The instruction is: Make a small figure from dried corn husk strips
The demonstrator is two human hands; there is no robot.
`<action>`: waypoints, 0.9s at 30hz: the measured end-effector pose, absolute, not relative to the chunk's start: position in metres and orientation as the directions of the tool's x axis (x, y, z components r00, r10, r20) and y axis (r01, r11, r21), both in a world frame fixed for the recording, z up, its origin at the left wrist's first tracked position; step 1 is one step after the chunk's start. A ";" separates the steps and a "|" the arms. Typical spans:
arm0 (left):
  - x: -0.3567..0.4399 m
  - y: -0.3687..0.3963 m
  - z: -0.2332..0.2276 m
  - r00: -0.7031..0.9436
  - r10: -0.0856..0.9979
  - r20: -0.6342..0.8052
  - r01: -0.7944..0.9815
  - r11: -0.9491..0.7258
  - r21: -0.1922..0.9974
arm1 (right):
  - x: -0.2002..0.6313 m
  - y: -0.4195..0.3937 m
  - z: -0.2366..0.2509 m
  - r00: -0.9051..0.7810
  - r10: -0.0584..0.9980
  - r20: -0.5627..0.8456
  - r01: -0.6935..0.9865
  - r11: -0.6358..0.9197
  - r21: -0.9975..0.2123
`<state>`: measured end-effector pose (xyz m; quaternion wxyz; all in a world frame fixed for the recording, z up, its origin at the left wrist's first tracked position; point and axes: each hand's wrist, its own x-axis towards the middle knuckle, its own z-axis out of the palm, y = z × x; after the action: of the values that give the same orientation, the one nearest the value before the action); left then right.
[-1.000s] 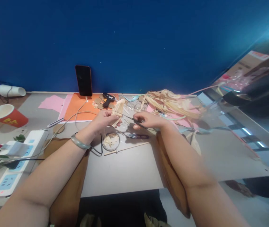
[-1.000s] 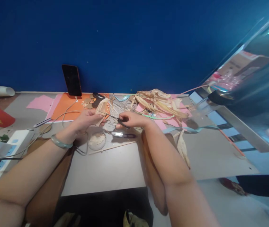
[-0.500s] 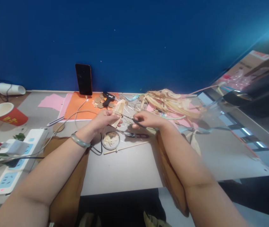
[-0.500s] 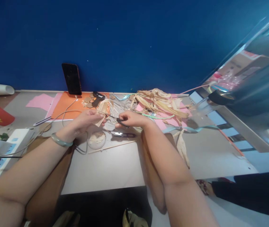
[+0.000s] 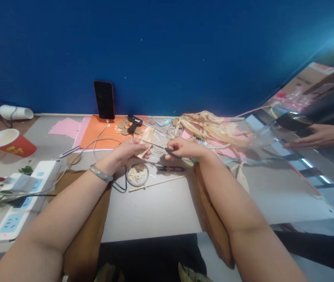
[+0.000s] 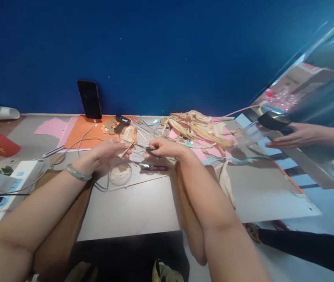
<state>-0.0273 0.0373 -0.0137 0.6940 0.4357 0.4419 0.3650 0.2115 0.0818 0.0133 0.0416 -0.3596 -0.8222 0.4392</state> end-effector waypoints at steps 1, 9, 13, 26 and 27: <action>-0.028 0.037 -0.014 0.348 0.889 -0.297 -0.121 0.357 0.926 | 0.212 0.082 0.013 -0.741 0.625 -0.245 0.552 0.360 -0.752; -0.027 0.036 -0.015 0.432 0.847 -0.310 -0.087 0.381 0.920 | 0.209 0.081 0.008 -0.765 0.598 -0.240 0.536 0.384 -0.752; -0.026 0.038 -0.017 0.414 0.855 -0.313 -0.088 0.380 0.921 | 0.209 0.082 0.005 -0.774 0.585 -0.241 0.524 0.381 -0.762; -0.017 0.036 -0.021 0.140 0.987 0.075 -0.120 -0.058 0.991 | 0.209 0.081 0.012 -0.742 0.637 -0.209 0.520 0.351 -0.779; -0.017 0.036 -0.021 0.145 0.985 0.089 -0.110 -0.073 0.991 | 0.209 0.081 0.013 -0.744 0.636 -0.203 0.512 0.348 -0.785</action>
<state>-0.0167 0.0363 -0.0208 0.5406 0.5294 0.4136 0.5063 0.2089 0.0806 0.0127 0.0689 -0.3510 -0.8181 0.4504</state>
